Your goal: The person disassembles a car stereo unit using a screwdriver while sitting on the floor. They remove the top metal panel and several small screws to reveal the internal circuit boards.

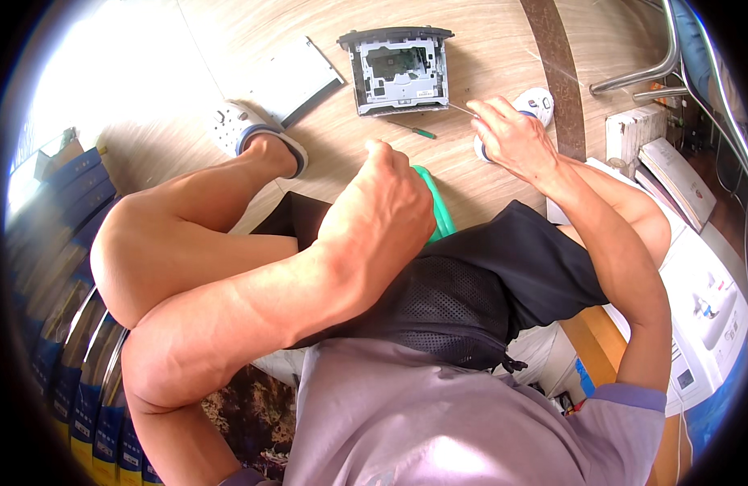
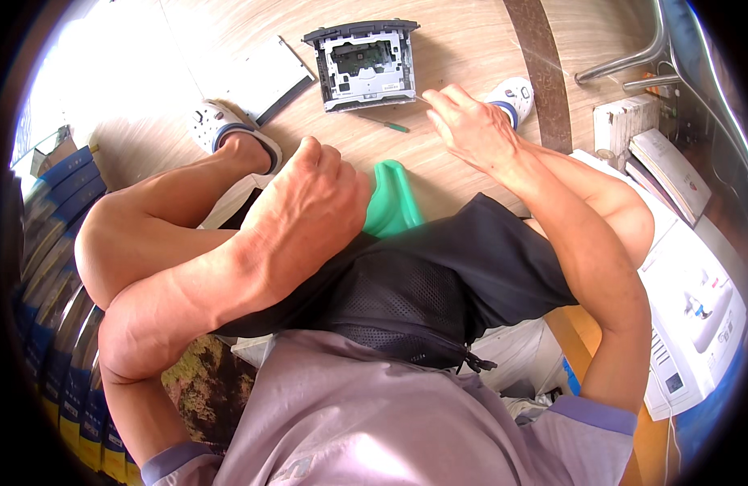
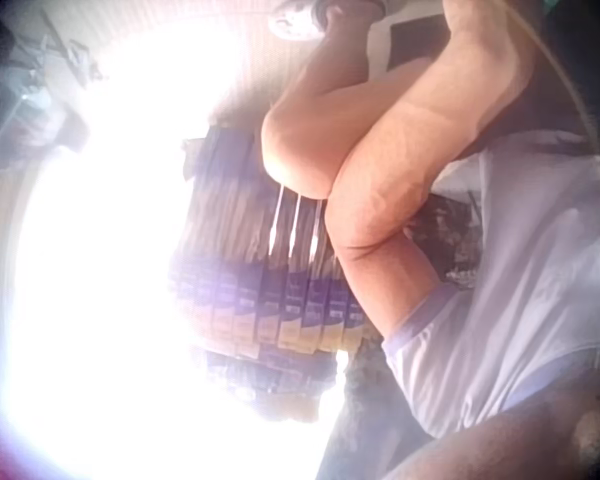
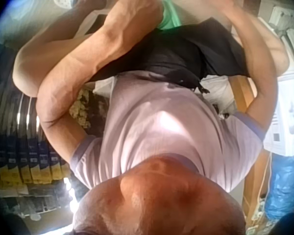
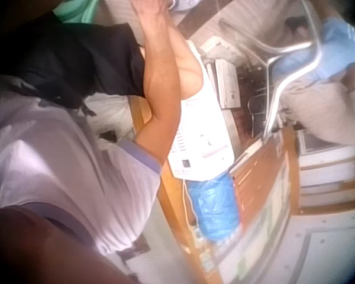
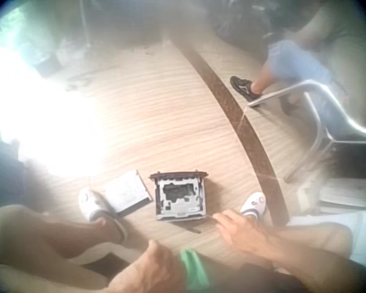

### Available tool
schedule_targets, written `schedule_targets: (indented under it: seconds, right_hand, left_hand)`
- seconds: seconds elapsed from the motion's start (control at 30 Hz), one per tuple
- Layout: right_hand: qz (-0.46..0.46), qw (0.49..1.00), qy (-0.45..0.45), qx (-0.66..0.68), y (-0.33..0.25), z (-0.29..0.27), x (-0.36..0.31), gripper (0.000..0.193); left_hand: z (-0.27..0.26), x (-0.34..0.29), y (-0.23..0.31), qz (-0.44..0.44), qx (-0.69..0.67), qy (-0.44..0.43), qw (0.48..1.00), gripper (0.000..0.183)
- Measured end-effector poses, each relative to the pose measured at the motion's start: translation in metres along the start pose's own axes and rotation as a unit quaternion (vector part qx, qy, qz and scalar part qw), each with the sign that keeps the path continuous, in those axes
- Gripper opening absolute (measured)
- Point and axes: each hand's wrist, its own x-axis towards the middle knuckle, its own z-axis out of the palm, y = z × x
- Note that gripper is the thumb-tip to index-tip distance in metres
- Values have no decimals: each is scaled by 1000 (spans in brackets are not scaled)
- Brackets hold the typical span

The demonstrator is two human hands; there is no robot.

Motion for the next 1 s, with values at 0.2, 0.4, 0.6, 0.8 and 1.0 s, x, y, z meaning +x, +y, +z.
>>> schedule_targets:
  seconds: [0.2,0.4,0.6,0.8,1.0]
  right_hand:
    - [-38,997,66,29,-6,-6,1,34]
    - [23,997,9,70,-4,-6,-1,39]
    - [-81,995,65,-9,-5,-12,1,37]
    - [60,990,105,72,-6,-34,6,23]
    - [293,943,15,158,11,-57,11,24]
  left_hand:
    - [2,1,1,5,2,2,1000,21]
    - [-1,1,2,8,0,-9,1000,21]
    - [0,3,2,-2,-3,0,1000,20]
    - [-1,-2,1,1,-3,-5,1000,19]
    - [1,-11,5,10,-6,-28,1000,19]
